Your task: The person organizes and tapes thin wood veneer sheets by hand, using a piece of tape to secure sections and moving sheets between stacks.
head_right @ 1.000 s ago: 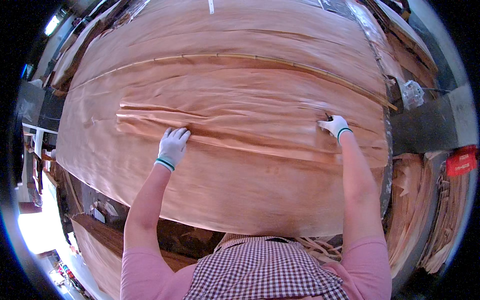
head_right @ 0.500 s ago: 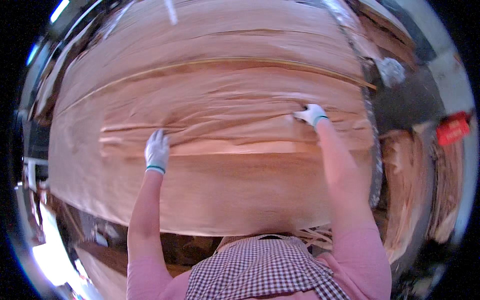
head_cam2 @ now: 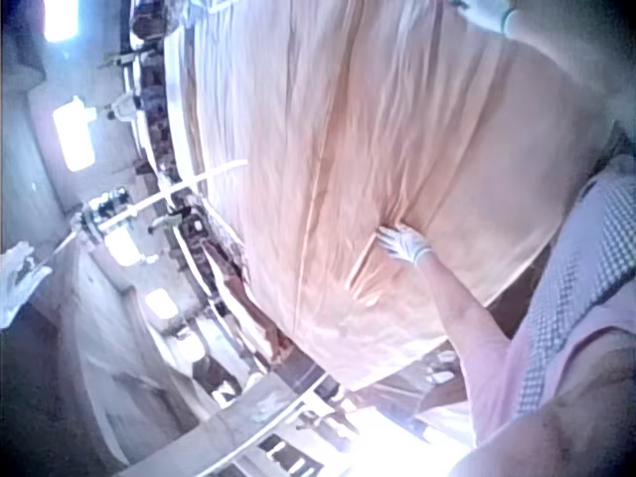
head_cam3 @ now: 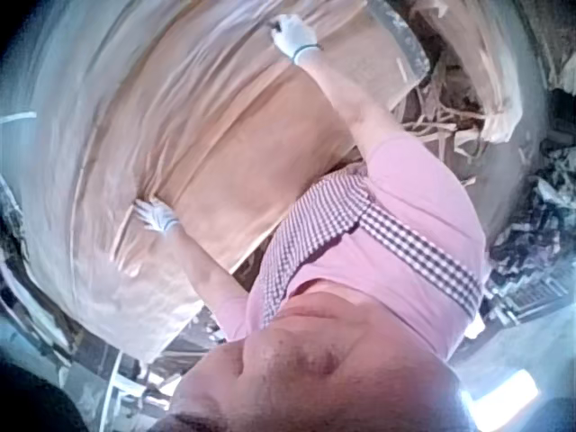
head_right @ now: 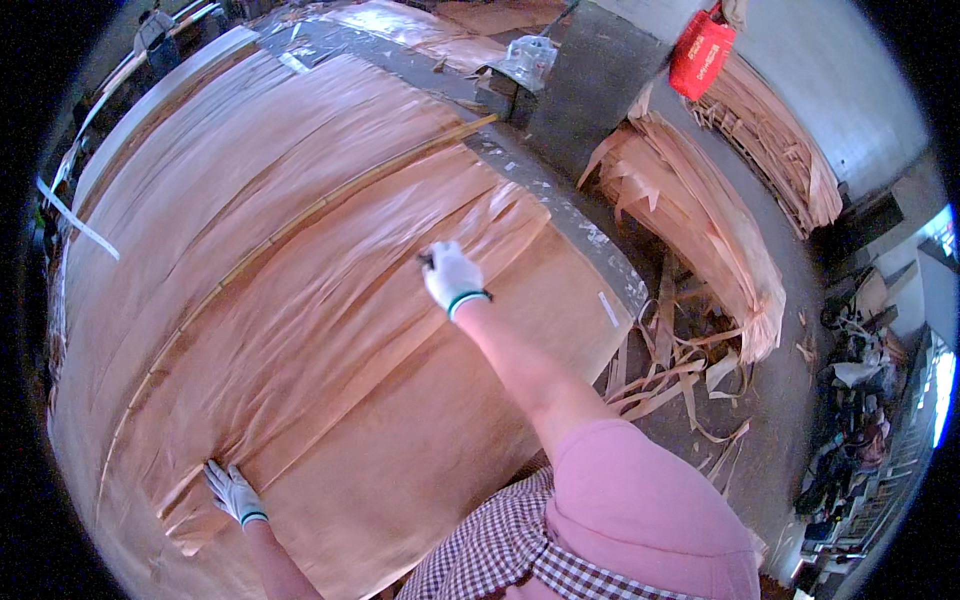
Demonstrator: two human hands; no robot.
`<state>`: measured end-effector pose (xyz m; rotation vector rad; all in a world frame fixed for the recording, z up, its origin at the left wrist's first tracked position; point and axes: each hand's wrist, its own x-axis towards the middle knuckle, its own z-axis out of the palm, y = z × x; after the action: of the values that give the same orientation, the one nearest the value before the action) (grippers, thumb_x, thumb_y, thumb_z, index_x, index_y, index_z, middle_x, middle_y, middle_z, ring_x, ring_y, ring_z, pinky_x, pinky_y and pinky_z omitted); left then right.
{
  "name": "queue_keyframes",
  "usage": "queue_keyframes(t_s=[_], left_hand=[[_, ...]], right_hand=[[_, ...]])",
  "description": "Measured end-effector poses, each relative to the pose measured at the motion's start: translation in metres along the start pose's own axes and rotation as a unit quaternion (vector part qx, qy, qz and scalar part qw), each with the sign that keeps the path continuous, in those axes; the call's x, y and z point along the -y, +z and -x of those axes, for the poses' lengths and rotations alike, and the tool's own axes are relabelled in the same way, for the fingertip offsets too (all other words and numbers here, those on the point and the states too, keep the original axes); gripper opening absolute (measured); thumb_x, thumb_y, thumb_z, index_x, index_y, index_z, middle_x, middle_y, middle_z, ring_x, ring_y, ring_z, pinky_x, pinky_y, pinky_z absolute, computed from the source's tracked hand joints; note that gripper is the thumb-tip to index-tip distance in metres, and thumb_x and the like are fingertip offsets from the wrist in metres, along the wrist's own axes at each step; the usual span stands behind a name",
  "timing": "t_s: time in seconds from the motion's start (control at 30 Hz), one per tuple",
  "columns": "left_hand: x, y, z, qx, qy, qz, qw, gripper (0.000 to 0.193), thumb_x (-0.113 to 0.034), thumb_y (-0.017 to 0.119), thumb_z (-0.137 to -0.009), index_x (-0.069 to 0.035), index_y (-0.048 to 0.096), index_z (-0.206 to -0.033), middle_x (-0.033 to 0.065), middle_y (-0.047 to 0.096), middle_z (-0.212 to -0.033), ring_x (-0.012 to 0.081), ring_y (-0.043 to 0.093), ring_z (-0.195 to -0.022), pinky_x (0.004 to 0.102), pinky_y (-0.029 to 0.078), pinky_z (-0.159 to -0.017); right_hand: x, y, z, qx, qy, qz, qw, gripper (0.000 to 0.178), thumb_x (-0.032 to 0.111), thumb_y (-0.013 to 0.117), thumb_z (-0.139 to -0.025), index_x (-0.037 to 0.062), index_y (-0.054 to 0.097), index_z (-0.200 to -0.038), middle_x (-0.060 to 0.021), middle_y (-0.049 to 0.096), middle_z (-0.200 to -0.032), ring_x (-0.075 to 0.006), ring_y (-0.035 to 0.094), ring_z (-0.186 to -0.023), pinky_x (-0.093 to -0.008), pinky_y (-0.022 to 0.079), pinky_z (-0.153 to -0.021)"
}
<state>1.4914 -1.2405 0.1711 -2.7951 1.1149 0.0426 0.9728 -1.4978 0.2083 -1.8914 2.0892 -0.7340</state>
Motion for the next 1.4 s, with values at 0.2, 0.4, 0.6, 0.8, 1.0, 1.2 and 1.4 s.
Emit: queue_keyframes(t_s=[0.2,0.4,0.6,0.8,1.0,1.2,1.4], left_hand=[[0.052,0.012,-0.012,-0.059,0.087,0.144,0.984,0.051,-0.029,0.036,-0.099,-0.006,0.033,-0.144,0.0094,0.031,-0.152,0.025,0.027,-0.14,0.0432,0.023,-0.113],[0.073,-0.008,0.006,-0.129,0.083,0.233,0.96,0.045,-0.02,0.056,-0.09,-0.004,0.05,-0.132,0.0195,0.042,-0.141,0.0322,0.039,-0.132,0.041,0.028,-0.111],[0.066,-0.005,0.011,-0.07,-0.042,0.079,0.994,0.06,-0.052,0.042,-0.092,-0.023,0.035,-0.145,0.0075,0.026,-0.153,0.0285,0.021,-0.142,0.0597,0.011,-0.111],[0.06,-0.001,0.018,-0.14,-0.051,0.183,0.972,0.062,-0.037,0.047,-0.093,-0.011,0.029,-0.146,0.01,0.034,-0.149,0.0269,0.026,-0.14,0.0581,0.011,-0.112],[0.058,-0.006,0.013,-0.132,-0.067,0.241,0.959,0.056,-0.026,0.043,-0.094,-0.008,0.029,-0.145,0.0126,0.037,-0.147,0.0269,0.027,-0.14,0.0548,0.011,-0.113],[0.066,0.005,0.01,-0.141,-0.079,0.2,0.966,0.056,-0.026,0.045,-0.093,-0.007,0.03,-0.145,0.0124,0.04,-0.145,0.0254,0.029,-0.139,0.0527,0.011,-0.114],[0.063,0.008,0.003,-0.124,-0.074,0.185,0.972,0.056,-0.02,0.045,-0.093,-0.008,0.031,-0.146,0.0091,0.037,-0.148,0.024,0.028,-0.14,0.0485,0.012,-0.114]], right_hand=[[-0.147,-0.015,-0.067,-0.069,0.287,0.006,0.956,0.031,0.023,0.056,-0.082,0.0034,0.061,-0.104,-0.0258,0.064,-0.107,-0.0368,0.061,-0.103,-0.045,0.048,-0.088],[-0.102,-0.022,-0.066,0.032,-0.014,0.236,0.971,0.023,0.013,0.061,-0.072,0.0005,0.067,-0.091,-0.0221,0.067,-0.089,-0.0402,0.063,-0.084,-0.0424,0.051,-0.083],[0.219,0.007,0.105,0.371,-0.31,-0.142,0.864,0.014,0.017,0.058,-0.087,0.004,0.057,-0.093,-0.0208,0.063,-0.078,-0.0396,0.063,-0.073,-0.05,0.046,-0.06],[0.342,0.14,0.218,0.417,-0.484,0.011,0.769,0.025,0.027,0.049,-0.093,0.0039,0.054,-0.1,-0.0224,0.066,-0.078,-0.0396,0.065,-0.073,-0.0532,0.049,-0.064],[0.433,0.196,0.241,0.389,-0.46,0.061,0.796,0.025,0.023,0.045,-0.093,0.0012,0.055,-0.1,-0.0227,0.068,-0.087,-0.0386,0.067,-0.082,-0.0505,0.052,-0.069],[0.315,0.129,0.193,0.447,-0.49,0.148,0.734,0.025,0.022,0.04,-0.095,0.0016,0.055,-0.097,-0.0229,0.066,-0.081,-0.0392,0.066,-0.073,-0.0523,0.051,-0.067],[0.116,-0.002,0.046,0.455,-0.391,0.293,0.745,0.028,0.034,0.046,-0.095,0.0071,0.052,-0.099,-0.0174,0.067,-0.08,-0.0385,0.065,-0.072,-0.0501,0.05,-0.063]])
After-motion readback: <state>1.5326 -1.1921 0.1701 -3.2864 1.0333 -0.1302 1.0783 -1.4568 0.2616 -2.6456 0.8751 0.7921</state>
